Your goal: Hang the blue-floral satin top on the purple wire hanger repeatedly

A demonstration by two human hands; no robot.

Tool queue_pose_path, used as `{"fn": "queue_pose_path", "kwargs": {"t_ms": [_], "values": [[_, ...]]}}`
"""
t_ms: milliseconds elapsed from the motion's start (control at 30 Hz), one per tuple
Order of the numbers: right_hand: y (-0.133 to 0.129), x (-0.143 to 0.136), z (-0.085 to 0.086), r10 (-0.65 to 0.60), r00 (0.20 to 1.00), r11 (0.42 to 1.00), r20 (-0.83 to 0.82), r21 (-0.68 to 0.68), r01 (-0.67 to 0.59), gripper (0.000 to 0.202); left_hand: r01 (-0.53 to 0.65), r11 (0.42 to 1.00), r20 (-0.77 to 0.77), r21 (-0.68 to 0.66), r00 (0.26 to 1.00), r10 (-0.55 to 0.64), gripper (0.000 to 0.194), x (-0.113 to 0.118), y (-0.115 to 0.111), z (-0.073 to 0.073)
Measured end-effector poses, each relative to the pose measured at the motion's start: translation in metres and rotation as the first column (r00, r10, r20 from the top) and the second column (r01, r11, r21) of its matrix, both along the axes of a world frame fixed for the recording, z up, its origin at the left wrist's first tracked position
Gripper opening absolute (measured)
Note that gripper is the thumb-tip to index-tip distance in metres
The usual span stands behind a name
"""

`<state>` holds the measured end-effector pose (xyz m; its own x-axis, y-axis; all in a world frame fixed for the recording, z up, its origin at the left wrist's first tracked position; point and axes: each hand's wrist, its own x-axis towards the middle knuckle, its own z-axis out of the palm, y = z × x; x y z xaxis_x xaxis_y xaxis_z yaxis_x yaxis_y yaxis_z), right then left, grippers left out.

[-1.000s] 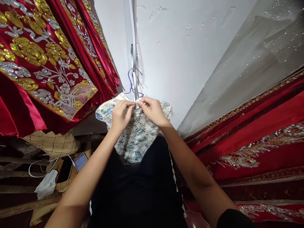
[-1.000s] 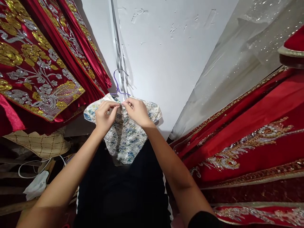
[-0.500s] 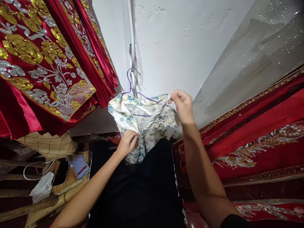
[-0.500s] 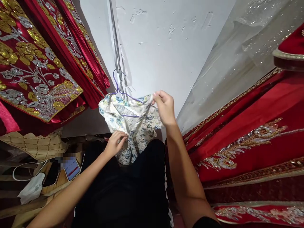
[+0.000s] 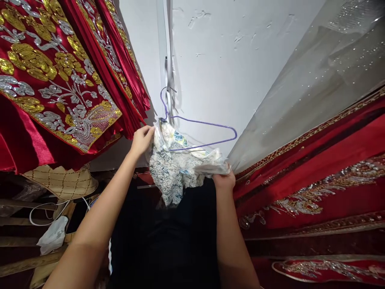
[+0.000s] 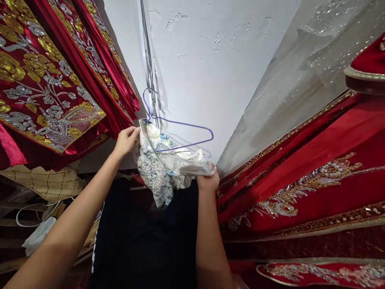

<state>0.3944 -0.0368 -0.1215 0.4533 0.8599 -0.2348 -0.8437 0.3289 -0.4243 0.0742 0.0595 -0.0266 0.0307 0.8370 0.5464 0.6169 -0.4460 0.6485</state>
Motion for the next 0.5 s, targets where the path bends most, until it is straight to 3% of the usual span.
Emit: {"fn": "queue_pose_path", "kwargs": {"t_ms": [100,200,300,400,467,500], "values": [[-0.005,-0.018,-0.004,0.096,0.994,0.994,-0.046,0.057,-0.093,0.016,0.085,0.996,0.060,0.020,0.994,-0.086,0.038,-0.013,-0.008,-0.025],[-0.009,-0.037,0.002,0.255,0.967,0.958,-0.002,0.133,-0.253,0.030,-0.042,0.999,0.304,0.010,0.952,0.037,0.027,-0.022,-0.025,-0.055],[-0.010,-0.055,0.009,0.379,0.918,0.916,0.116,0.095,-0.390,0.037,-0.199,0.973,0.553,-0.118,0.800,0.231,0.020,-0.032,-0.045,-0.086],[-0.009,-0.072,0.011,0.446,0.851,0.889,0.276,-0.024,-0.458,0.032,-0.277,0.937,0.660,-0.215,0.665,0.348,0.025,-0.037,-0.068,-0.114],[-0.010,-0.083,0.010,0.463,0.756,0.884,0.463,-0.176,-0.433,0.023,-0.247,0.925,0.739,-0.288,0.557,0.379,0.028,-0.032,-0.084,-0.125],[-0.012,-0.087,0.008,0.464,0.681,0.885,0.567,-0.256,-0.389,0.022,-0.177,0.926,0.798,-0.334,0.470,0.378,0.028,-0.027,-0.092,-0.126]]}}
